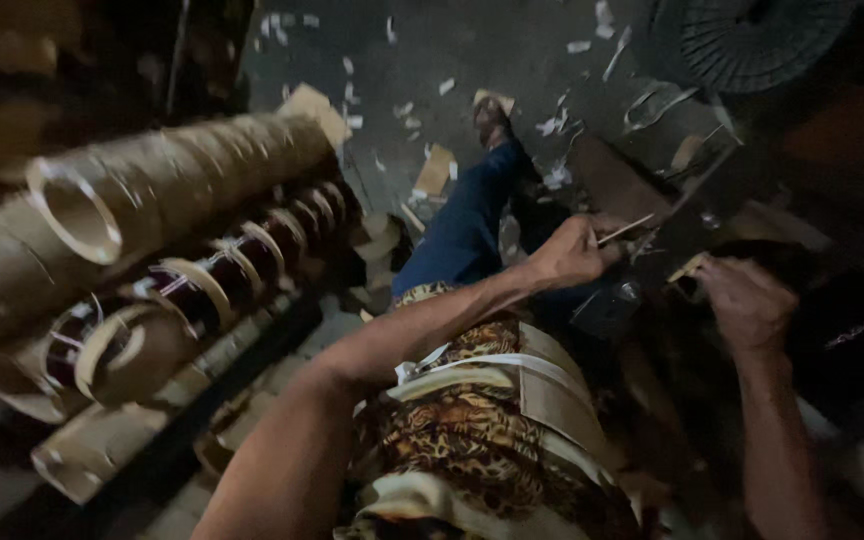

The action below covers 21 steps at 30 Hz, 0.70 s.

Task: The person uses a bench-mounted blade to shave and shape small rectangular wooden blocks. They repeatedly hold the blocks against the blade, remove shavings, and adjust the pieces while standing in a cluttered workshop.

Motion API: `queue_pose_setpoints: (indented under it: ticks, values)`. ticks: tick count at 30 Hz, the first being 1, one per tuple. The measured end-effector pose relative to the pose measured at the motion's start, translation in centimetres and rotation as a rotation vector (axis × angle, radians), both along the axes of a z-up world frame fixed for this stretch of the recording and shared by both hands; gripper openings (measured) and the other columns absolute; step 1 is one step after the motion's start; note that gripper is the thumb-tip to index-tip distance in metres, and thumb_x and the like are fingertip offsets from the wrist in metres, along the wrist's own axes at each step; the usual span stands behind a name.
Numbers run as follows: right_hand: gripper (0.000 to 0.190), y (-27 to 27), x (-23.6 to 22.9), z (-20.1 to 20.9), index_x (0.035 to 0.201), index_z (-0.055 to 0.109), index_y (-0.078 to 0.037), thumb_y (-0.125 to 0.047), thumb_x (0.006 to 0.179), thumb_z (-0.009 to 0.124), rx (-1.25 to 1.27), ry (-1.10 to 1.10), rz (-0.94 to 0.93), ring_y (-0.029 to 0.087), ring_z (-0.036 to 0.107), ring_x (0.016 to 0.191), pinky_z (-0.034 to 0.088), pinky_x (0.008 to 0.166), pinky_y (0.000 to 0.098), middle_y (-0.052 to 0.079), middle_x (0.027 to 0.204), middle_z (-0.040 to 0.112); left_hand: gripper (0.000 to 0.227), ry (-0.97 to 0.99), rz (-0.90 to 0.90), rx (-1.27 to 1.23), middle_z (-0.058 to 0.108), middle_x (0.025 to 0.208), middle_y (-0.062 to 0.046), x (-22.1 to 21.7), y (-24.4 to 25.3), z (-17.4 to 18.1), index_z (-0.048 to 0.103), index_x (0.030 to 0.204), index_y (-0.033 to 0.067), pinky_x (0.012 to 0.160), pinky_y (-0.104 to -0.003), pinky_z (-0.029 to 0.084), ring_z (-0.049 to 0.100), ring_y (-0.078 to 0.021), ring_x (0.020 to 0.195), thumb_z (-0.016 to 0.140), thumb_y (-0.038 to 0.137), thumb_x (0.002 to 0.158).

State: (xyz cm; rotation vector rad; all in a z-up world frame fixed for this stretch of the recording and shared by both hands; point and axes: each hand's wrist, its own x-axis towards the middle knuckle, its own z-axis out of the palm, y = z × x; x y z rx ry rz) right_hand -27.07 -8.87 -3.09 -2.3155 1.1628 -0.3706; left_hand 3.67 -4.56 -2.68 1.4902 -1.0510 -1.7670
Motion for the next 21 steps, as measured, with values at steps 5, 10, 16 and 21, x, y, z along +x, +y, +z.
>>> queue_pose_setpoints:
  ticks: [5, 10, 16, 21]
  values:
    - [0.010, -5.2, 0.0, 2.1, 0.103, 0.079, -0.005, -0.011, 0.096, 0.083, 0.152, 0.131, 0.252, 0.019, 0.076, 0.092, 0.062, 0.079, 0.0273, 0.010, 0.105, 0.077, 0.035, 0.184, 0.144, 0.062, 0.063, 0.077, -0.006, -0.8, 1.7, -0.4, 0.074, 0.124, 0.0012, 0.062, -0.040, 0.046, 0.054, -0.0150, 0.071, 0.068, 0.022, 0.097]
    - [0.009, -9.0, 2.5, 4.9, 0.094, 0.080, -0.006, -0.011, 0.088, 0.085, 0.114, 0.095, 0.440, 0.021, 0.075, 0.087, 0.059, 0.075, 0.0306, 0.009, 0.097, 0.077, 0.044, 0.288, 0.306, 0.026, 0.075, 0.112, -0.009, -3.0, 0.8, -0.2, 0.074, 0.122, 0.0012, 0.091, -0.035, 0.053, 0.066, -0.0164, 0.106, 0.072, 0.038, 0.099]
    - [0.014, -7.1, 2.2, 4.7, 0.097, 0.078, -0.005, -0.014, 0.092, 0.088, 0.198, 0.166, 0.250, 0.018, 0.075, 0.084, 0.059, 0.073, 0.0276, 0.009, 0.095, 0.076, 0.044, 0.305, 0.344, 0.191, 0.076, 0.106, -0.009, -3.1, 1.3, 0.2, 0.077, 0.118, 0.0040, 0.084, -0.035, 0.056, 0.068, -0.0167, 0.098, 0.074, 0.040, 0.094]
    - [0.024, -3.6, 1.1, 2.6, 0.085, 0.071, -0.006, -0.015, 0.096, 0.090, 0.375, -0.002, 0.063, 0.010, 0.074, 0.077, 0.058, 0.066, 0.0210, 0.004, 0.089, 0.076, 0.042, 0.331, 0.334, 0.184, 0.074, 0.107, -0.006, -2.6, 1.1, 0.5, 0.078, 0.115, 0.0039, 0.087, -0.035, 0.055, 0.068, -0.0161, 0.100, 0.076, 0.040, 0.093]
